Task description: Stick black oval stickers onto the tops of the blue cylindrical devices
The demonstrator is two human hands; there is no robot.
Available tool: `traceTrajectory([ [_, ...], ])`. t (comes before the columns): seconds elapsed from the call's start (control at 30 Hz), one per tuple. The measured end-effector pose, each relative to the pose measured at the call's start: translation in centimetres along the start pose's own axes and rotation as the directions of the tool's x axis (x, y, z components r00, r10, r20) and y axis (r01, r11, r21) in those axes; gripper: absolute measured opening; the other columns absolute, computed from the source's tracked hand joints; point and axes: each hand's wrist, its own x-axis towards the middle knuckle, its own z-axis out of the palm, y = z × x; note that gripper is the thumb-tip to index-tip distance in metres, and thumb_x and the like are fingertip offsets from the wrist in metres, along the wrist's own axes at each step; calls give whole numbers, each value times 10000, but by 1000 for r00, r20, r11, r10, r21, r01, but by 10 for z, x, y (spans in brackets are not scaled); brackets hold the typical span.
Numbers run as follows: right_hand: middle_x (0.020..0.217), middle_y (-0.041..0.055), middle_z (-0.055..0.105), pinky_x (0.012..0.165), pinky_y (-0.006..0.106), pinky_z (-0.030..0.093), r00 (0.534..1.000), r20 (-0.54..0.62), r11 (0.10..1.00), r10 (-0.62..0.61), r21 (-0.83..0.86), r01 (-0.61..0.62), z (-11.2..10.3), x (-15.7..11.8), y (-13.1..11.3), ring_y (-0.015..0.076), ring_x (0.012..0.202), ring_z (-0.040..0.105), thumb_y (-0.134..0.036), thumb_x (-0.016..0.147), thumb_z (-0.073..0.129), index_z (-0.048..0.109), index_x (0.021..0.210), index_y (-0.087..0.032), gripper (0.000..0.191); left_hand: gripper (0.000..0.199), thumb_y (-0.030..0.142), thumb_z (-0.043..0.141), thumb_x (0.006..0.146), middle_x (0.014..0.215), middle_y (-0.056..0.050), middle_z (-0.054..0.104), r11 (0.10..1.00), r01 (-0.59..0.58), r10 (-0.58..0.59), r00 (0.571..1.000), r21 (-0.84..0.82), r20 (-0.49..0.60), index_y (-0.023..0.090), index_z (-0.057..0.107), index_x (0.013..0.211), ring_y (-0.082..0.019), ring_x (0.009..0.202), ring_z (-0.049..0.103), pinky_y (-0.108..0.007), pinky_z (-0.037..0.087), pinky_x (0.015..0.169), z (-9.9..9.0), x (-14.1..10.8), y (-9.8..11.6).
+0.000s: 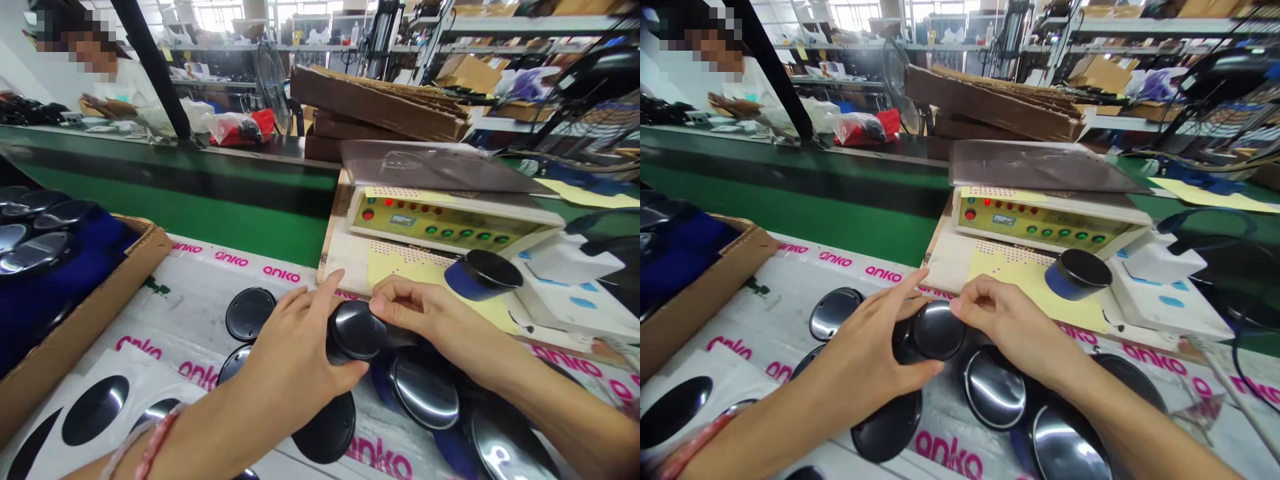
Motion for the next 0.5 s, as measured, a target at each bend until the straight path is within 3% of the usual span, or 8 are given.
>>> traceTrajectory([
  [0.33,751,-21,491,530,234,357,984,5,980,-177,-89,176,3,-1,11,105,613,450,-398,853,544,537,728,-203,231,901,245,760,611,1117,-79,661,1000,4,-4,1000,13,10,175,307,1386,-293,1135,533,-457,401,990,0,2,-2],
  [0.5,735,-17,503,517,236,364,981,-7,975,-192,-114,190,5,-1,12,110,614,477,-380,868,535,514,722,-209,226,884,246,756,617,1126,-76,656,1000,-14,14,1000,23,2,183,315,1380,-293,1137,536,-452,401,988,1,1,-3],
])
